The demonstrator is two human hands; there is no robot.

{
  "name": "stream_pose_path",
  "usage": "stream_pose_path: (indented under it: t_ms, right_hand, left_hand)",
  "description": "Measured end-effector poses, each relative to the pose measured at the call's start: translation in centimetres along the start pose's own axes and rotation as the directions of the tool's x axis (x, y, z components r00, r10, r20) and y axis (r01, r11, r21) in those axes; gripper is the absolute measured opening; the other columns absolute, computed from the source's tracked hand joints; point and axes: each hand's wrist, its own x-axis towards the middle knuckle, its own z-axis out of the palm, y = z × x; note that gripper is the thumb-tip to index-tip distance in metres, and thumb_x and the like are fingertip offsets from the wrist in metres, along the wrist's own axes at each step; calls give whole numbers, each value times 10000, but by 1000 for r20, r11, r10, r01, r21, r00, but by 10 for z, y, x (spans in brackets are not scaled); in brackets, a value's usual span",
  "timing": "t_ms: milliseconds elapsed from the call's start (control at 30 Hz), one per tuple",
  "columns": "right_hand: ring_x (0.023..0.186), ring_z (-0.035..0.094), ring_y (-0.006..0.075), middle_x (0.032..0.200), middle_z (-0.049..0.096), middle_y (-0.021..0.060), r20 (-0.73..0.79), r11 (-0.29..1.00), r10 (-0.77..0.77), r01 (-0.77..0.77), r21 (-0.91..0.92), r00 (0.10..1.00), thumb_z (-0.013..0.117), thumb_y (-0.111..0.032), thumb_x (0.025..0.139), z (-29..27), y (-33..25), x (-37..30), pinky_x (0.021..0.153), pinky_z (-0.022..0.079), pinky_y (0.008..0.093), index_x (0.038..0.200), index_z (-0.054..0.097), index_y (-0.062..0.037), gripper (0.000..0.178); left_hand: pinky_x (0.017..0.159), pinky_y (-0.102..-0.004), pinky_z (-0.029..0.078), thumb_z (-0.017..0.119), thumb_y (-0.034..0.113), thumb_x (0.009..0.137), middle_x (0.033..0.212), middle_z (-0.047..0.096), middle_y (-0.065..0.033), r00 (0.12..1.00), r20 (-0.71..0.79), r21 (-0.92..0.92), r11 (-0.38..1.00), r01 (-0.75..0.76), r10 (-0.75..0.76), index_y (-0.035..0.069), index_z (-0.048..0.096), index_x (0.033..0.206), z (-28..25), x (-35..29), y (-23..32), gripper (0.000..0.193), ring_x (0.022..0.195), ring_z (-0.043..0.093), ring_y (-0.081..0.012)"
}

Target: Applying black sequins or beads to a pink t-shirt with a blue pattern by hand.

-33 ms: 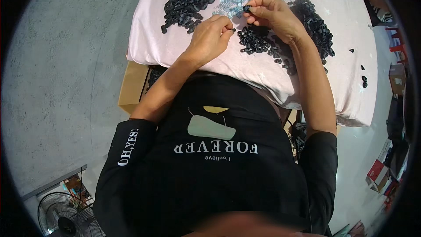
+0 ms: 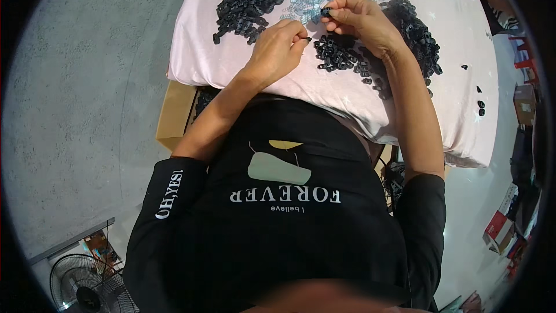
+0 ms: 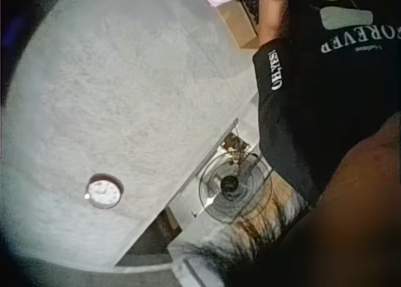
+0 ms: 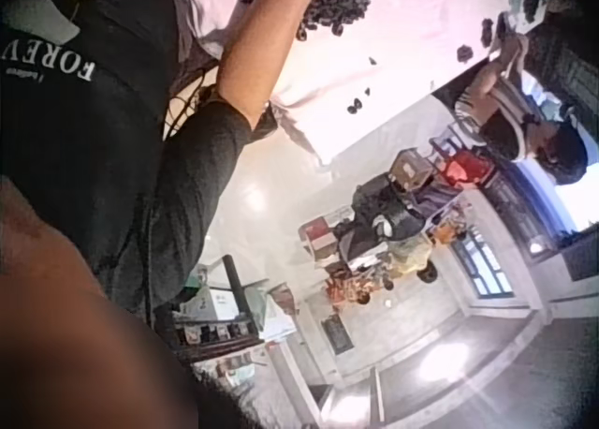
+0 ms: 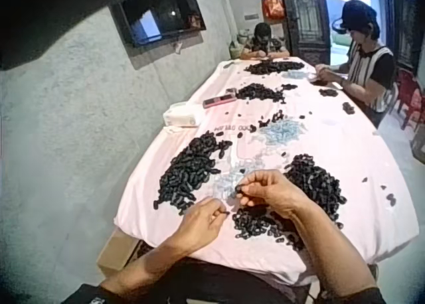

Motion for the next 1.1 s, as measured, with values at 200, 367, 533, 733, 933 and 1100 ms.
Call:
stream_pose_path:
  t_ms: [200,367,533,733,933,1100]
  right_hand:
    - [798,656,82,947,684,48,28,1000,-1,1,9,1000,644,-169,954,0,0,-1,737,539,192,1087,621,-22,199]
    - [794,658,84,940,680,47,56,1000,-3,2,27,998,643,-177,956,0,0,-1,749,544,195,1090,617,-20,209]
    - [781,658,82,932,679,43,74,1000,-15,13,18,997,637,-178,959,3,-3,-3,757,545,199,1087,617,-22,202]
    - [781,659,83,907,680,48,92,998,-52,53,-14,994,637,-163,958,5,-4,-4,759,547,208,1079,620,-20,188]
    - [755,667,99,858,695,73,53,994,-100,102,-38,994,631,-98,952,10,-2,-3,718,565,210,1045,655,13,147]
    - [746,665,96,844,694,74,50,981,-162,167,-101,986,632,-77,949,15,0,-4,712,565,213,1028,661,24,131]
  left_hand:
    - [659,-255,494,610,48,905,858,652,-26,974,74,-298,928,225,-212,-22,620,962,-12,11,12,91,738,606,-82]
    - [643,-193,505,615,41,912,848,638,-18,979,76,-612,766,197,-191,-21,616,1040,-16,24,12,141,747,622,-62]
    - [726,-199,507,611,33,922,886,643,-28,978,82,-611,765,201,-191,-18,606,1041,-14,27,17,129,793,624,-75]
    - [717,-192,500,609,30,924,889,641,-25,977,78,-581,788,204,-196,-20,603,1053,-11,28,16,139,781,619,-76]
    - [689,-203,506,605,27,926,867,659,-39,972,97,-586,777,230,-215,-19,601,1029,-10,27,13,114,766,619,-79]
    - [669,-211,513,611,10,917,854,673,-46,976,57,-534,819,209,-211,-7,603,974,-11,24,18,60,745,619,-79]
